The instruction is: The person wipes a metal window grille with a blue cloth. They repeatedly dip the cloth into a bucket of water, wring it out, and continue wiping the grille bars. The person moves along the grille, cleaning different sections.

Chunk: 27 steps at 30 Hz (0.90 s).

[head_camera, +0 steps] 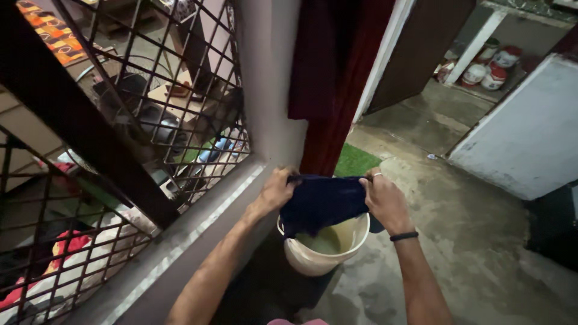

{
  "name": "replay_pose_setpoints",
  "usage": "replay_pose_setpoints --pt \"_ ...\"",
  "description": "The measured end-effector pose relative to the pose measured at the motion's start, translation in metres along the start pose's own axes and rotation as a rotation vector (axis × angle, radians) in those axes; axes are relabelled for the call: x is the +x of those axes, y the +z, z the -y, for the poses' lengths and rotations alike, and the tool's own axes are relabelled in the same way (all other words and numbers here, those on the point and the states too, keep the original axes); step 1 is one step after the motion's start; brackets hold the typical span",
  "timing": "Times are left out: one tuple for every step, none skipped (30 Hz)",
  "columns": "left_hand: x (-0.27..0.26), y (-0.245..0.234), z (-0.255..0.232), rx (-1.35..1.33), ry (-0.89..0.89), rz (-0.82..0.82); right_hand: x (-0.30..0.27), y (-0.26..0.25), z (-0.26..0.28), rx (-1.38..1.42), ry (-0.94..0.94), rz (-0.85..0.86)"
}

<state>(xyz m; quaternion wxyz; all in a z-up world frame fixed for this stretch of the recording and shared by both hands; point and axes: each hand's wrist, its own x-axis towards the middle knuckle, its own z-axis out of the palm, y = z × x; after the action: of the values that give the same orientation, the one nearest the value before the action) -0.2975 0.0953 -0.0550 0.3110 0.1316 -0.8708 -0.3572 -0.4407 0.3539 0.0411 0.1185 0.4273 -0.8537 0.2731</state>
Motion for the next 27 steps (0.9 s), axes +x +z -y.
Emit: replay_pose_setpoints --pt "0.000 0.000 -0.002 0.030 0.030 -0.005 -0.001 -0.002 -0.004 -0.041 -0.024 -0.025" --pt "-0.001 0.001 -0.005 0.060 0.061 -0.009 -0.002 -0.004 -0.009 -0.082 -0.049 -0.050" --pt "-0.002 0.001 -0.006 0.089 0.026 0.025 -0.002 -0.004 -0.013 -0.121 -0.077 -0.075" --pt "-0.004 0.001 -0.008 0.118 -0.010 0.059 -0.002 -0.004 -0.018 -0.007 -0.043 -0.056" --pt "-0.004 0.001 -0.009 0.147 -0.045 0.092 -0.001 -0.003 -0.023 0.107 -0.010 -0.036" --pt "-0.003 0.001 -0.009 0.102 -0.002 0.077 0.000 -0.002 -0.027 0.222 0.023 -0.016" --pt "-0.004 0.004 -0.008 0.054 0.039 0.066 -0.001 0.001 -0.032 0.305 0.071 0.020" --pt "-0.003 0.007 -0.007 0.007 0.079 0.054 -0.001 0.004 -0.037 0.388 0.120 0.056" --pt "-0.002 0.011 -0.005 -0.049 -0.032 0.079 -0.002 0.006 -0.042 0.468 0.170 0.093" --pt "0.000 0.015 -0.002 -0.104 -0.142 0.104 -0.002 0.009 -0.048 0.422 0.116 0.129" --pt "0.003 0.019 0.001 -0.157 -0.252 0.129 -0.002 0.012 -0.053 0.377 0.060 0.164" --pt "0.005 0.023 0.004 -0.198 -0.294 0.147 -0.002 0.015 -0.058 0.331 0.005 0.199" --pt "0.003 0.026 0.008 -0.236 -0.339 0.169 -0.004 0.018 -0.064 0.173 -0.012 0.229" --pt "0.001 0.030 0.012 -0.275 -0.383 0.191 -0.007 0.020 -0.070 0.014 -0.030 0.257" --pt "-0.004 0.034 0.016 -0.239 -0.251 0.138 -0.011 0.022 -0.076 -0.142 -0.045 0.285" --pt "-0.010 0.036 0.019 -0.203 -0.118 0.087 -0.014 0.023 -0.084 -0.138 -0.048 0.235" --pt "-0.013 0.039 0.022 -0.167 0.020 0.034 -0.014 0.021 -0.092 -0.137 -0.052 0.180" --pt "-0.018 0.041 0.025 -0.135 -0.013 0.060 -0.014 0.021 -0.098 -0.136 -0.056 0.125" --pt "-0.022 0.044 0.027 -0.107 -0.045 0.087 -0.014 0.020 -0.105 -0.131 0.013 0.189" --pt "-0.027 0.047 0.028 -0.078 -0.078 0.114 -0.012 0.017 -0.111 -0.126 0.082 0.252" --pt "-0.029 0.048 0.031 -0.021 0.014 0.058 -0.009 0.015 -0.116 -0.120 0.152 0.312" --pt "-0.032 0.048 0.032 0.035 0.106 0.002 -0.006 0.013 -0.119 -0.057 0.200 0.337" --pt "-0.037 0.048 0.035 0.090 0.198 -0.047 -0.004 0.011 -0.122 0.007 0.253 0.362" --pt "-0.041 0.048 0.037 0.124 0.168 -0.061 -0.003 0.010 -0.122 0.070 0.307 0.387" --pt "-0.039 0.047 0.039 0.158 0.146 -0.077 0.001 0.006 -0.122 0.135 0.337 0.440" --pt "-0.037 0.046 0.043 0.191 0.124 -0.094 0.005 0.001 -0.122 0.199 0.367 0.492" --pt "-0.037 0.046 0.047 0.224 0.079 -0.068 0.006 -0.003 -0.120 0.263 0.400 0.547"
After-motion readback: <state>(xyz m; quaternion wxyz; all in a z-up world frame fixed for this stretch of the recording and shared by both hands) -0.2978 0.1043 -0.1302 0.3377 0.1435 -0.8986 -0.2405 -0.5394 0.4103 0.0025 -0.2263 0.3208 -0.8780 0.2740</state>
